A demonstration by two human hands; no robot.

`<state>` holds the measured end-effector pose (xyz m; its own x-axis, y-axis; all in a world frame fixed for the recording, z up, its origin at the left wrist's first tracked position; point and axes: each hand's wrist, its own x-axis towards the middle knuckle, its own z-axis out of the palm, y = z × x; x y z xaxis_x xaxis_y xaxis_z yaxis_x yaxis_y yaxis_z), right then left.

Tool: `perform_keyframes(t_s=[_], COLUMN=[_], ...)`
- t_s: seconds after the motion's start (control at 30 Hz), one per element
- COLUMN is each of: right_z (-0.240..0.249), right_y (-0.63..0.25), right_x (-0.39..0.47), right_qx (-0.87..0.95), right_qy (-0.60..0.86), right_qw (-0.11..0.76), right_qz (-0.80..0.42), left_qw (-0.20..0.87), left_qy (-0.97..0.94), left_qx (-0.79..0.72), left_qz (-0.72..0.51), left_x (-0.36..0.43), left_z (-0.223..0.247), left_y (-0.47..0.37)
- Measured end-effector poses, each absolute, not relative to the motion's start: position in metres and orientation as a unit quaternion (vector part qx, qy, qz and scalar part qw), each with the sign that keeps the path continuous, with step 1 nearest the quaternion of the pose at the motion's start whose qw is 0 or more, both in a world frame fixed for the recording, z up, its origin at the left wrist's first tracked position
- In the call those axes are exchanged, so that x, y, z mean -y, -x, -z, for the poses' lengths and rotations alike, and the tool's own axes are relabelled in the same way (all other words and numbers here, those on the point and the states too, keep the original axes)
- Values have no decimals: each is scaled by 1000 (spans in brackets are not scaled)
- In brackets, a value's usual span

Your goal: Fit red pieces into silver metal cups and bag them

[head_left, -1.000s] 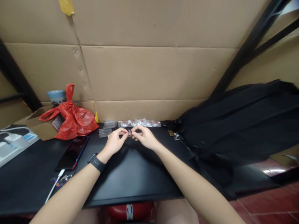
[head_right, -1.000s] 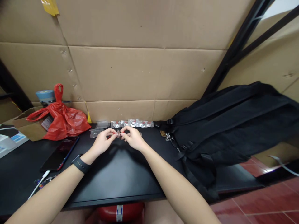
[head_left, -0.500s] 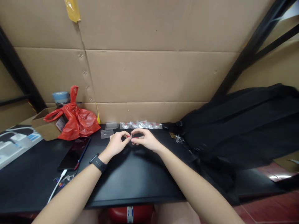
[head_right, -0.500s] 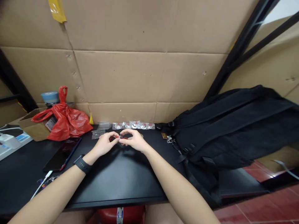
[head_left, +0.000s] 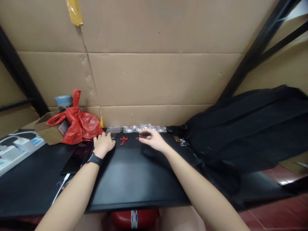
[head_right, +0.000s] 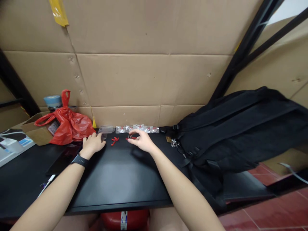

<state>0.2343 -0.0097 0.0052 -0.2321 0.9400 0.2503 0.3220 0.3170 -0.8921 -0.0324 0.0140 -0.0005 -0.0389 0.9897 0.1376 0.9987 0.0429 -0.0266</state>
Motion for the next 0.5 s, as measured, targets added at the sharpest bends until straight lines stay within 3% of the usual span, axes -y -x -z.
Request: perform_keyframes(t_s=[0.37,0.5], right_z=[-10,-11], right_y=[-248,-253], right_x=[5,2], right_qx=[689,699], right_qy=[452,439], right_qw=[455,461], right_qz=[-339,-327], left_qw=[174,191], left_qy=[695,780], left_qx=[685,564], left_qz=[132,192], left_x=[-9,8], left_z=[-11,-19], left_y=[35,5])
